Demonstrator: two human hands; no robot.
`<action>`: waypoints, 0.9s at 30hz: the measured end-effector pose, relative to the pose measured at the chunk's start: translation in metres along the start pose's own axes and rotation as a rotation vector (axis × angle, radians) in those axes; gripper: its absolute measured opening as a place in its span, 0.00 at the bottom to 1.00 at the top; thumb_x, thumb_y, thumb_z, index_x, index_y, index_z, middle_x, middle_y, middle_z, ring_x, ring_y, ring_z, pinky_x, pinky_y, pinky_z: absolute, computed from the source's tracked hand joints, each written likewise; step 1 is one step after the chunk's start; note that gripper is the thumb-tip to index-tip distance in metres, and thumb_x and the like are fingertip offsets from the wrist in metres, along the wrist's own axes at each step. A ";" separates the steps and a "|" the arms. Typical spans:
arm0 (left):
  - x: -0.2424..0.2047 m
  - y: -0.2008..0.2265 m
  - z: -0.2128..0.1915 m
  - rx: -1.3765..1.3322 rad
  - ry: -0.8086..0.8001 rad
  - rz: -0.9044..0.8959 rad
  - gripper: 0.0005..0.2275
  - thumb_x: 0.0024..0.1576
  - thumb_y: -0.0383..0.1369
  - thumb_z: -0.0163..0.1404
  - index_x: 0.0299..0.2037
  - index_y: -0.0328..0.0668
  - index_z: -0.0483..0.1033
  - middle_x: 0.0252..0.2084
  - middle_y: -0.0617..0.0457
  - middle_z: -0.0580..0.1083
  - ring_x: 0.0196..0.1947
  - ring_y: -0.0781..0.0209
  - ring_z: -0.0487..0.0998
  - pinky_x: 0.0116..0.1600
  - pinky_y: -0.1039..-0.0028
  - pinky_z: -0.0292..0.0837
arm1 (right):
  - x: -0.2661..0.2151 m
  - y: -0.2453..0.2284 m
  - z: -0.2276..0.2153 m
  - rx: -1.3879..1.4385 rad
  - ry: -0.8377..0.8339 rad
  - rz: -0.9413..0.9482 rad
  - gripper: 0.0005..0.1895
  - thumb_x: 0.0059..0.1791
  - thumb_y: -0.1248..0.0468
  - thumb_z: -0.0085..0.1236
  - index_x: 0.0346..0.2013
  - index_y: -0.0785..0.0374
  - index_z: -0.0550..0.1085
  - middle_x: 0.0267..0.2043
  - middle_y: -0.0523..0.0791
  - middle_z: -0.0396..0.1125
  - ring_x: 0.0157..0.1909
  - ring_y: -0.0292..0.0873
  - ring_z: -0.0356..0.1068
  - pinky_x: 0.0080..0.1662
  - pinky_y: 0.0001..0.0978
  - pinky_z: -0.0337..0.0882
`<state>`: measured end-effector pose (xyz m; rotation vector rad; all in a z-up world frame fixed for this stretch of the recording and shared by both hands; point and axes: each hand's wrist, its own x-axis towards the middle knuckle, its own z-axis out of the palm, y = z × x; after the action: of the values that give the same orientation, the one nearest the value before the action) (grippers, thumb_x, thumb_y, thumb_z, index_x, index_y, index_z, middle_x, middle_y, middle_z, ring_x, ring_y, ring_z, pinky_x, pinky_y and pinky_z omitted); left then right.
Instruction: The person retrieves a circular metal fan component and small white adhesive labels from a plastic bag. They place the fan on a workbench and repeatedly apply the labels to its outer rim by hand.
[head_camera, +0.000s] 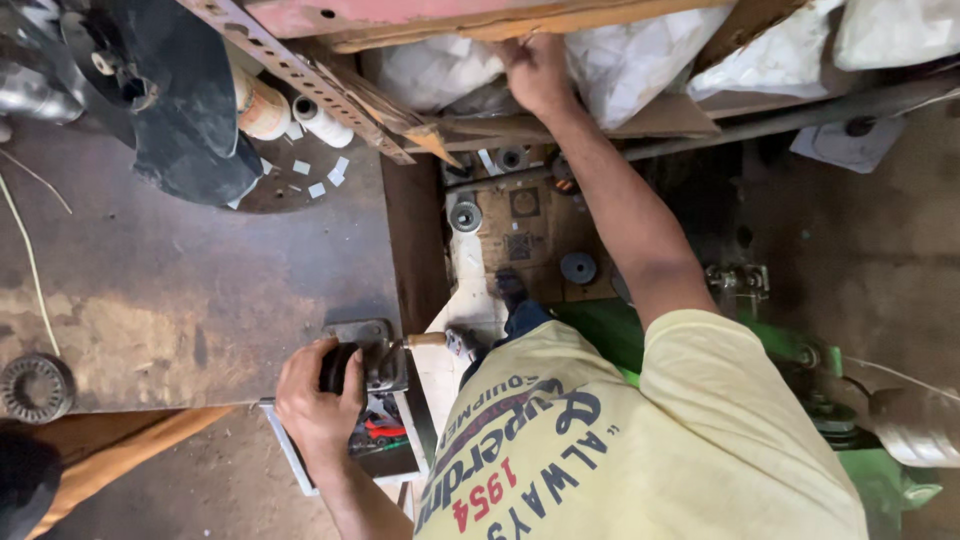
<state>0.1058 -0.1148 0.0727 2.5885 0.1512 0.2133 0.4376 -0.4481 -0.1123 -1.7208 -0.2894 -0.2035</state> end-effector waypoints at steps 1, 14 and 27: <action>0.003 -0.002 -0.002 -0.007 -0.002 -0.010 0.12 0.50 0.28 0.64 0.43 0.34 0.79 0.44 0.41 0.78 0.46 0.42 0.79 0.53 0.60 0.74 | -0.001 -0.009 0.002 -0.036 0.035 -0.010 0.05 0.57 0.67 0.56 0.43 0.61 0.80 0.42 0.46 0.78 0.44 0.42 0.77 0.43 0.40 0.75; 0.002 -0.006 0.001 0.112 -0.083 0.000 0.13 0.51 0.31 0.65 0.44 0.37 0.80 0.41 0.45 0.78 0.44 0.44 0.78 0.50 0.58 0.73 | -0.051 -0.081 0.067 -0.655 -0.180 -0.192 0.28 0.44 0.72 0.61 0.60 0.65 0.74 0.71 0.61 0.53 0.69 0.60 0.60 0.65 0.43 0.68; 0.000 -0.007 0.012 0.227 0.004 0.051 0.13 0.55 0.34 0.65 0.46 0.38 0.80 0.43 0.45 0.78 0.45 0.45 0.78 0.55 0.57 0.69 | -0.009 0.031 -0.005 -0.841 0.040 -0.035 0.17 0.45 0.57 0.73 0.40 0.66 0.79 0.32 0.53 0.75 0.35 0.55 0.76 0.41 0.51 0.71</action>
<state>0.1079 -0.1146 0.0591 2.8198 0.1163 0.2326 0.4382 -0.4586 -0.1430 -2.5387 -0.2139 -0.4265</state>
